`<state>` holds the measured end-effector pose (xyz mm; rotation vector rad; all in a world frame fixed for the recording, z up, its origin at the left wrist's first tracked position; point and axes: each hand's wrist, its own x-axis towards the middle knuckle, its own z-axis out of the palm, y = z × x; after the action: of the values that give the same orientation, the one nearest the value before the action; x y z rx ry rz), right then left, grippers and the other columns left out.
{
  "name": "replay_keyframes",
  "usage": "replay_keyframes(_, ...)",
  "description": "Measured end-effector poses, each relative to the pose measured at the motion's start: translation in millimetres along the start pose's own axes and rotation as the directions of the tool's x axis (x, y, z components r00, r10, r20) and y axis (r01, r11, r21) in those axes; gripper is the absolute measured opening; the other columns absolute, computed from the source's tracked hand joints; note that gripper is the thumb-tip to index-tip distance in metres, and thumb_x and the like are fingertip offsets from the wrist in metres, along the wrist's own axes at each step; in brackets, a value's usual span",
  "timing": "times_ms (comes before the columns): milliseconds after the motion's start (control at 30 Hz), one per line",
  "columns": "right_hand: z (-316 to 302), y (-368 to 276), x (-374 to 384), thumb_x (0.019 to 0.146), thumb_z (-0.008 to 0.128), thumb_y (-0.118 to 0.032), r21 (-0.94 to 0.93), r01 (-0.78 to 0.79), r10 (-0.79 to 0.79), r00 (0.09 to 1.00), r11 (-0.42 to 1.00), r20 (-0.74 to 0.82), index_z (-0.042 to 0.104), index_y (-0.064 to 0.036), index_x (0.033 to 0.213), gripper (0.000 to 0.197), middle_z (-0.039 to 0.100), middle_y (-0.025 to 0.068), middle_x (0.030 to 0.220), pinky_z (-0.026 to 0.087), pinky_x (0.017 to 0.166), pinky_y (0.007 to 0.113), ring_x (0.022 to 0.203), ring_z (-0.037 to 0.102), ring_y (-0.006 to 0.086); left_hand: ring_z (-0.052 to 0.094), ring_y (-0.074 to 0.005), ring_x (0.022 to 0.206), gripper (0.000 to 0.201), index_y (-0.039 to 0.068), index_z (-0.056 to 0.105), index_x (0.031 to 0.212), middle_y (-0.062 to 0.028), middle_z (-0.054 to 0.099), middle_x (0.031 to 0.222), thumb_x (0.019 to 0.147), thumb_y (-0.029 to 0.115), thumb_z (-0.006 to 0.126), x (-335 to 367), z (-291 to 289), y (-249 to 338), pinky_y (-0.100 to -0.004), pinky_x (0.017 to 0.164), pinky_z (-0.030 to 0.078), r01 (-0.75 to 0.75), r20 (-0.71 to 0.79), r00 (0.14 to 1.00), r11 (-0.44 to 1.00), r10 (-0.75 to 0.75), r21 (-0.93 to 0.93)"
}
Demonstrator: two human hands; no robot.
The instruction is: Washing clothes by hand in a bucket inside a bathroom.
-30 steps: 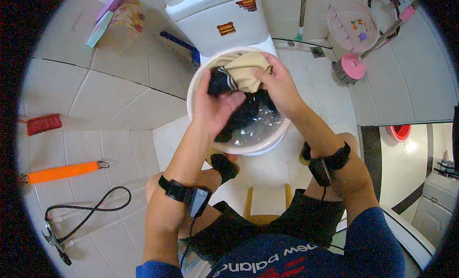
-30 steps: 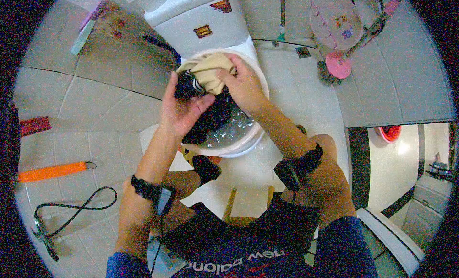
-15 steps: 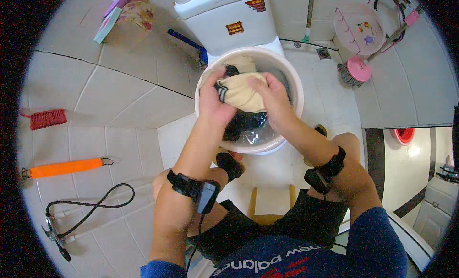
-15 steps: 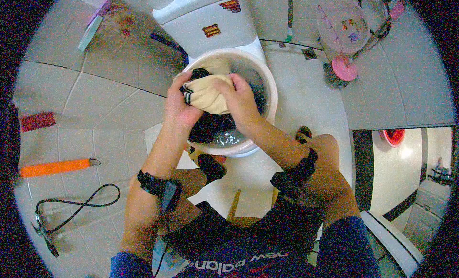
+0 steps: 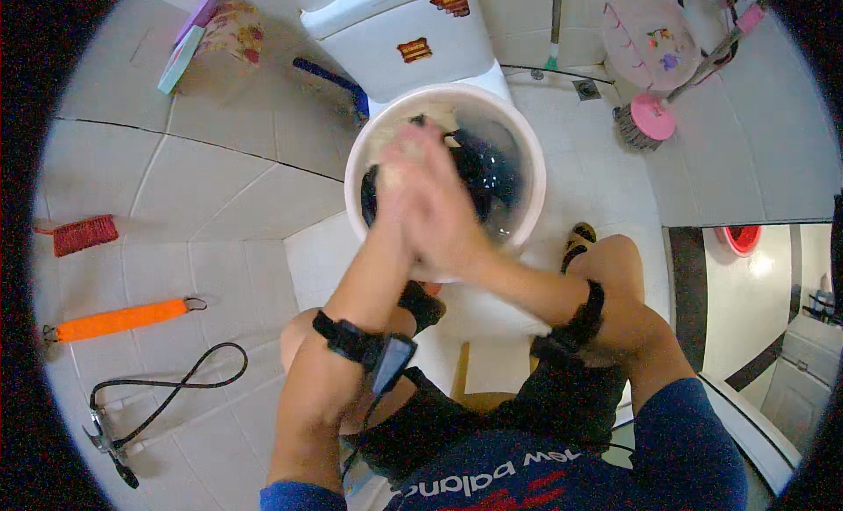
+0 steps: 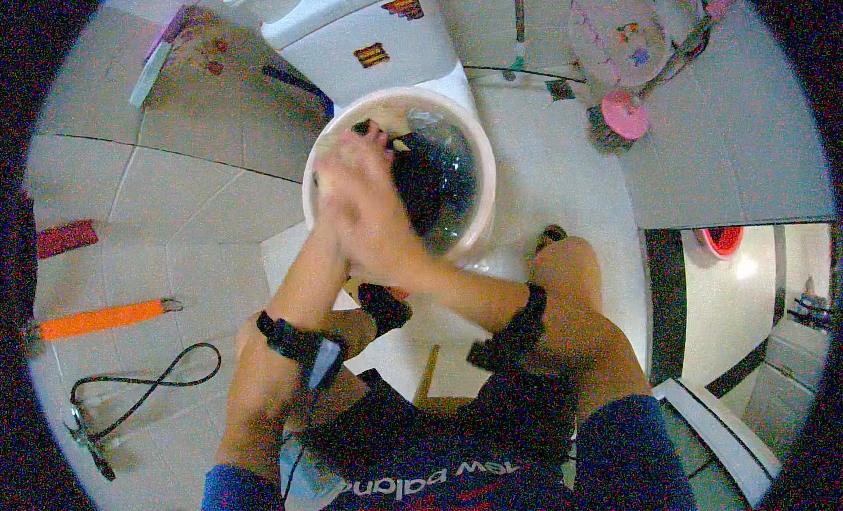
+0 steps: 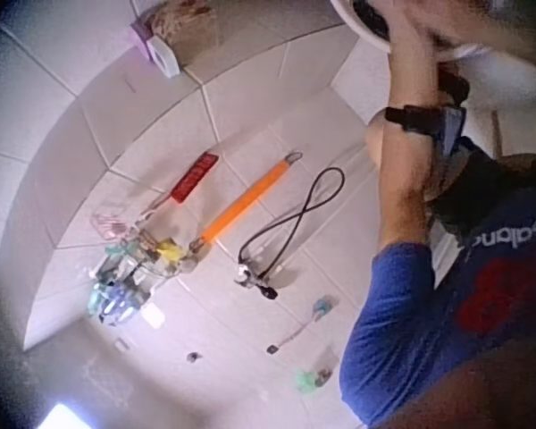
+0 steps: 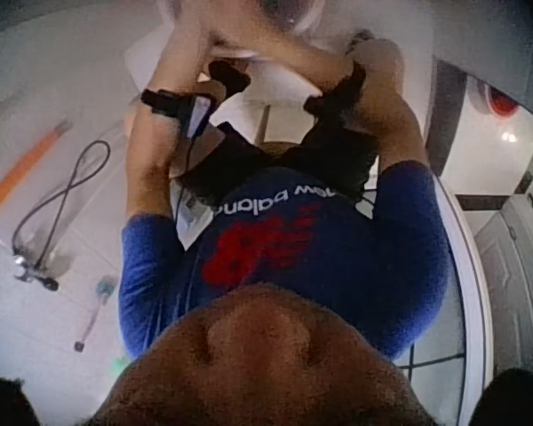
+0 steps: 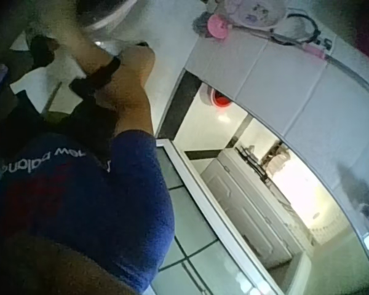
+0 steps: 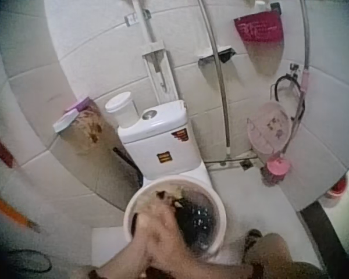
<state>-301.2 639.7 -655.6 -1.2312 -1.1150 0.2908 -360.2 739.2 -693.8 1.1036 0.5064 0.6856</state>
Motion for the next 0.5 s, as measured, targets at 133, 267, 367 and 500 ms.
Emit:
replay_keyframes(133,-19,24,20,0.092,0.063,-0.015,0.232,-0.205,0.219,0.975,0.951,-0.034,0.057,-0.0061,0.138,0.047,0.04,0.0244,0.153,0.021,0.122,0.047,0.148,0.03,0.0426,0.04,-0.0269,0.143,0.054,0.009,0.04,0.151,-0.0105,0.045,0.153,0.107,0.041,0.039,-9,41,14,-0.0396,0.122,0.03,0.216,-0.098,0.951,0.856,-0.293,-0.47)
replay_keyframes(267,-21,30,22,0.094,0.059,-0.011,0.197,-0.294,0.329,0.928,0.935,-0.178,0.052,-0.0048,0.141,0.048,0.047,0.0234,0.149,0.026,0.121,0.042,0.145,0.037,0.036,0.05,-0.0278,0.134,0.047,0.009,0.045,0.146,-0.0131,0.052,0.146,0.107,0.036,0.044,-13,46,10,-0.0402,0.116,0.039,0.169,-0.18,0.962,0.967,-0.204,-0.19)
replay_keyframes(367,-3,-5,-2,0.097,0.057,-0.011,-0.01,-0.074,0.073,0.996,0.997,-0.054,0.05,-0.0013,0.142,0.047,0.046,0.025,0.149,0.026,0.122,0.041,0.146,0.036,0.0366,0.056,-0.0274,0.127,0.043,0.009,0.049,0.142,-0.0147,0.055,0.14,0.105,0.031,0.049,-3,25,21,-0.0419,0.112,0.044,0.114,-0.171,0.964,0.899,-0.203,-0.424)
replay_keyframes(500,-33,47,41,0.102,0.047,-0.013,0.43,-0.402,0.518,0.833,0.808,-0.194,0.049,-0.0004,0.142,0.042,0.059,0.0226,0.137,0.041,0.11,0.036,0.124,0.058,0.0287,0.055,-0.022,0.124,0.044,0.009,0.049,0.14,-0.0077,0.058,0.135,0.103,0.031,0.057,-21,86,29,-0.0417,0.106,0.047,0.211,-0.257,0.917,0.918,-0.305,-0.334)
